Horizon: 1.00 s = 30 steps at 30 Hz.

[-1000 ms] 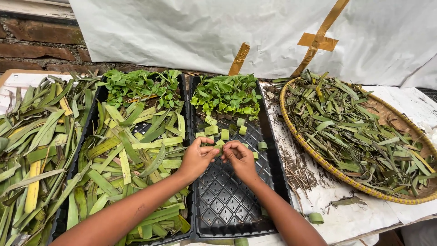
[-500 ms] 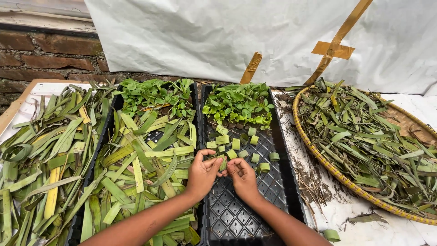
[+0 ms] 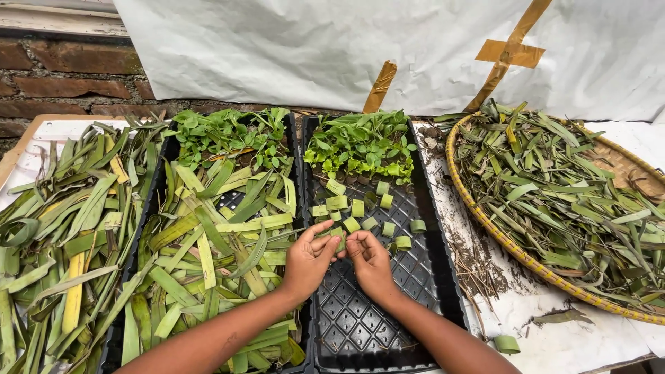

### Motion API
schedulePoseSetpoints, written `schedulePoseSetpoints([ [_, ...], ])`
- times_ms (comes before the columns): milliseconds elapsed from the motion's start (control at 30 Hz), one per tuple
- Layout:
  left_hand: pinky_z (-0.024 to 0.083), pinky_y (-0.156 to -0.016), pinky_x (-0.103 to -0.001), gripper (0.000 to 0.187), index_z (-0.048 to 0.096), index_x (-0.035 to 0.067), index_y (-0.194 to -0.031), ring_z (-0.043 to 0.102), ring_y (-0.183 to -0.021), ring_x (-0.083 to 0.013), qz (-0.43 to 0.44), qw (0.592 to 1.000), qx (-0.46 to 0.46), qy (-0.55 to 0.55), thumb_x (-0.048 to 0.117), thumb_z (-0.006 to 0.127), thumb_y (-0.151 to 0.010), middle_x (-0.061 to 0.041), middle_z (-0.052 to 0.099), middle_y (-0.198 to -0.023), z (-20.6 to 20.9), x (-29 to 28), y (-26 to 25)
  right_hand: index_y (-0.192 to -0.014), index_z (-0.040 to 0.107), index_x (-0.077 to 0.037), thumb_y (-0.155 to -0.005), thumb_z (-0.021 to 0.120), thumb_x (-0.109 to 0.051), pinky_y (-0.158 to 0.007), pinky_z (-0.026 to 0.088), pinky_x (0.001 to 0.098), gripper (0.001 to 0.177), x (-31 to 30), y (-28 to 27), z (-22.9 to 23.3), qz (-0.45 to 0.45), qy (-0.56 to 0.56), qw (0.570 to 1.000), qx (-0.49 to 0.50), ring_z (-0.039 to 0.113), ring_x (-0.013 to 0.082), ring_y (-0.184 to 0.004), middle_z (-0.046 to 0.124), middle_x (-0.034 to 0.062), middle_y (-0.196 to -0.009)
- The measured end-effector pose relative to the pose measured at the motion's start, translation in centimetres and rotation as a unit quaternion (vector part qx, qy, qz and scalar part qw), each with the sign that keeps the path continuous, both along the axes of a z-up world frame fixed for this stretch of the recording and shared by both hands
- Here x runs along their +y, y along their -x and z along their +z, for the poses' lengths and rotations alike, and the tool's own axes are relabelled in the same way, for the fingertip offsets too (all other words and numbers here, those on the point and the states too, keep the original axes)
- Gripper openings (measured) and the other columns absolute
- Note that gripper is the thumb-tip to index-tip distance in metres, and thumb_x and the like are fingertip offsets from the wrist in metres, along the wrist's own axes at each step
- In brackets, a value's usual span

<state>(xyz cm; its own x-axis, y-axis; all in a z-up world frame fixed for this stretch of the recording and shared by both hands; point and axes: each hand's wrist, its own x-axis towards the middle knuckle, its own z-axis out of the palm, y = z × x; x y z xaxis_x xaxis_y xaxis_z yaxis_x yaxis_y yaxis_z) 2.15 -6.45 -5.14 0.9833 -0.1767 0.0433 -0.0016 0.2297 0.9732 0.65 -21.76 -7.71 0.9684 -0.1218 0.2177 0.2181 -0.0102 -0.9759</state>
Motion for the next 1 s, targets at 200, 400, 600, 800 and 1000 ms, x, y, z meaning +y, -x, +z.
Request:
schedulePoseSetpoints([
  [200, 0.064, -0.069, -0.021, 0.044, 0.061, 0.003, -0.137, 0.074, -0.094, -0.0141, 0.003, 1.0, 0.004, 0.002, 0.015, 0.069, -0.095, -0.023, 0.074, -0.114, -0.8, 0.0, -0.2, -0.102, 0.067, -0.001, -0.101, 0.062, -0.004, -0.073, 0.058, 0.0342, 0.006, -0.8, 0.3, 1.9, -0.048, 0.135, 0.981, -0.128, 0.073, 0.0191, -0.078, 0.07, 0.013, -0.086],
  [400, 0.065, -0.073, -0.027, 0.044, 0.065, 0.007, -0.137, 0.068, -0.103, -0.0257, 0.004, 0.998, -0.028, -0.049, 0.017, 0.069, -0.095, -0.027, 0.07, -0.113, 1.2, -0.1, 0.7, -0.1, 0.076, -0.003, -0.096, 0.065, 0.002, -0.074, 0.057, 0.0333, 0.013, -0.9, 0.1, 3.9, -0.069, 0.22, 0.948, -0.218, 0.072, 0.0221, -0.079, 0.068, 0.008, -0.085],
  [600, 0.062, -0.084, -0.045, 0.05, 0.06, 0.008, -0.142, 0.062, -0.107, -0.0379, 0.004, 0.996, -0.042, -0.074, 0.015, 0.07, -0.094, -0.031, 0.067, -0.113, 1.2, -0.1, 0.3, -0.101, 0.068, 0.001, -0.092, 0.07, 0.004, -0.072, 0.058, 0.0362, 0.009, -1.0, 0.0, 3.0, -0.051, 0.152, 0.967, -0.198, 0.074, 0.0222, -0.079, 0.072, 0.0128, -0.085],
  [800, 0.057, -0.09, -0.051, 0.057, 0.05, 0.006, -0.148, 0.063, -0.11, -0.0399, 0.007, 0.995, -0.049, -0.082, 0.012, 0.069, -0.094, -0.031, 0.069, -0.113, 1.9, -0.1, 0.6, -0.097, 0.058, 0.0, -0.092, 0.066, 0.006, -0.069, 0.058, 0.0409, 0.011, -2.5, -0.6, -0.2, -0.015, 0.154, 0.971, -0.183, 0.075, 0.0298, -0.078, 0.069, 0.0162, -0.081],
  [1000, 0.055, -0.092, -0.056, 0.059, 0.04, 0.006, -0.15, 0.061, -0.113, -0.0448, -0.004, 0.991, -0.076, -0.113, 0.011, 0.065, -0.096, -0.033, 0.065, -0.121, 2.5, 0.0, 1.2, -0.093, 0.048, -0.005, -0.09, 0.066, 0.007, -0.07, 0.058, 0.039, 0.022, -2.6, -0.3, -0.8, -0.014, 0.156, 0.973, -0.17, 0.075, 0.028, -0.078, 0.07, 0.0168, -0.082],
])
